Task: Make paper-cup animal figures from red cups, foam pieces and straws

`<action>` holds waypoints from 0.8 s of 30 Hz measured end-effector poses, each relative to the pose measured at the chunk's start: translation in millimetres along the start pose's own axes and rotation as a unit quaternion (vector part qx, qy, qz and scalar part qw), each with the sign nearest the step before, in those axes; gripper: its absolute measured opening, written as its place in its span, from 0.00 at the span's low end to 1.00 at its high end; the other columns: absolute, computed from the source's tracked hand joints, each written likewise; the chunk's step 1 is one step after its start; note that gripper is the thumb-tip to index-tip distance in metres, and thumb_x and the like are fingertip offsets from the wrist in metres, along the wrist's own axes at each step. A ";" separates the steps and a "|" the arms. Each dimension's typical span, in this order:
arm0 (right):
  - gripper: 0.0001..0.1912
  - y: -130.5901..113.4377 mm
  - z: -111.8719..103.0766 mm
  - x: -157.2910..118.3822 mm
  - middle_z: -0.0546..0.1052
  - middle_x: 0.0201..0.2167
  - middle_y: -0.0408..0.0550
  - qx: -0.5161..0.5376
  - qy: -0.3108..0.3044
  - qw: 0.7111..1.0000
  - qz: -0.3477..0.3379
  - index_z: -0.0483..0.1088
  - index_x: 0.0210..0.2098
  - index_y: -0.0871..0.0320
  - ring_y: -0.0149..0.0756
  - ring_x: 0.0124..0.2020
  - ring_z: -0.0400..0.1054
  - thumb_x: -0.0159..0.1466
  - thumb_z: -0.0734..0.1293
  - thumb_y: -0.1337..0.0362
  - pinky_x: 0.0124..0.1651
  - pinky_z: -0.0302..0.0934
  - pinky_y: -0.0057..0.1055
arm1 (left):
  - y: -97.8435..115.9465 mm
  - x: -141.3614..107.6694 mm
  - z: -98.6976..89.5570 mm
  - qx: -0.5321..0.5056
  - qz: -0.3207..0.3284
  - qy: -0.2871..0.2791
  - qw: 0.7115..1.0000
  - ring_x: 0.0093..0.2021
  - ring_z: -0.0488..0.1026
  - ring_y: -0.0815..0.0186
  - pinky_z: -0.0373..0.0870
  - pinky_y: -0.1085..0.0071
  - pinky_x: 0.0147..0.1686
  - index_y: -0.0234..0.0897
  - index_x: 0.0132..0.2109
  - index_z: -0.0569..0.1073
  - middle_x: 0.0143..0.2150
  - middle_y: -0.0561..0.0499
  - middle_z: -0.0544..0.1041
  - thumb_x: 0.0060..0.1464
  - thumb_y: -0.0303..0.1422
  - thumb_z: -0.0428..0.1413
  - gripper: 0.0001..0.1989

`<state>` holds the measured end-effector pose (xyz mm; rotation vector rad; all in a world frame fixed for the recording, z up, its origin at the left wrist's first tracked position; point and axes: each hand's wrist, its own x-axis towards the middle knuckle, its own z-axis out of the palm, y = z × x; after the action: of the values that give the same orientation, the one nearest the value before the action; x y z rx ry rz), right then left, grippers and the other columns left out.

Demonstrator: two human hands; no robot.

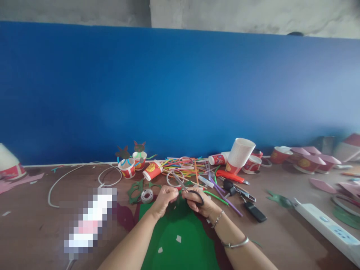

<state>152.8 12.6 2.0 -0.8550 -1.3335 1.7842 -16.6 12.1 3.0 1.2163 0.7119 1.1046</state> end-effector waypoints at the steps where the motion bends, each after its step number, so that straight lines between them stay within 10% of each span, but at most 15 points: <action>1: 0.15 -0.3 0.1 -0.2 0.60 0.07 0.33 0.002 0.000 1.000 -0.001 0.64 0.22 0.60 0.20 0.08 0.46 0.54 0.68 0.55 0.14 0.37 0.23 | -0.4 -0.3 0.8 0.025 0.006 -0.005 1.000 0.17 0.51 0.74 0.47 0.72 0.22 0.37 0.12 0.55 0.12 0.57 0.54 0.47 0.40 0.55 0.23; 6: 0.16 0.0 -1.9 0.0 0.57 0.07 0.33 0.039 0.039 0.998 -0.002 0.66 0.24 0.60 0.20 0.09 0.45 0.52 0.69 0.52 0.15 0.35 0.24 | -1.8 0.7 3.6 0.188 0.073 0.099 0.974 0.20 0.54 0.70 0.50 0.71 0.25 0.38 0.16 0.58 0.15 0.56 0.56 0.53 0.41 0.50 0.21; 11: 0.16 4.3 -8.2 2.2 0.55 0.09 0.32 0.138 0.065 0.988 -0.011 0.66 0.27 0.60 0.19 0.11 0.43 0.51 0.70 0.53 0.15 0.34 0.23 | -8.6 0.4 9.5 0.488 0.145 0.136 0.850 0.37 0.64 0.60 0.57 0.66 0.38 0.39 0.30 0.71 0.31 0.49 0.70 0.47 0.35 0.56 0.04; 15: 0.16 6.4 -10.7 3.5 0.54 0.10 0.32 0.162 0.084 0.983 -0.017 0.67 0.29 0.61 0.20 0.11 0.43 0.51 0.70 0.54 0.15 0.34 0.23 | -16.6 -0.7 13.1 0.591 0.092 0.107 0.794 0.43 0.63 0.54 0.56 0.62 0.41 0.39 0.37 0.73 0.37 0.46 0.70 0.46 0.37 0.58 0.11; 24: 0.18 0.9 6.3 7.7 0.62 0.10 0.37 -0.015 0.212 0.972 -0.099 0.64 0.23 0.59 0.23 0.12 0.52 0.53 0.68 0.50 0.14 0.39 0.23 | -10.8 6.3 8.0 0.460 0.114 0.191 0.860 0.38 0.65 0.59 0.55 0.66 0.39 0.39 0.27 0.69 0.31 0.49 0.72 0.50 0.32 0.53 0.05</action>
<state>143.4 16.0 2.0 -1.0145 -1.1202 1.3378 -4.3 15.3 -4.7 1.9404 1.5456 1.2545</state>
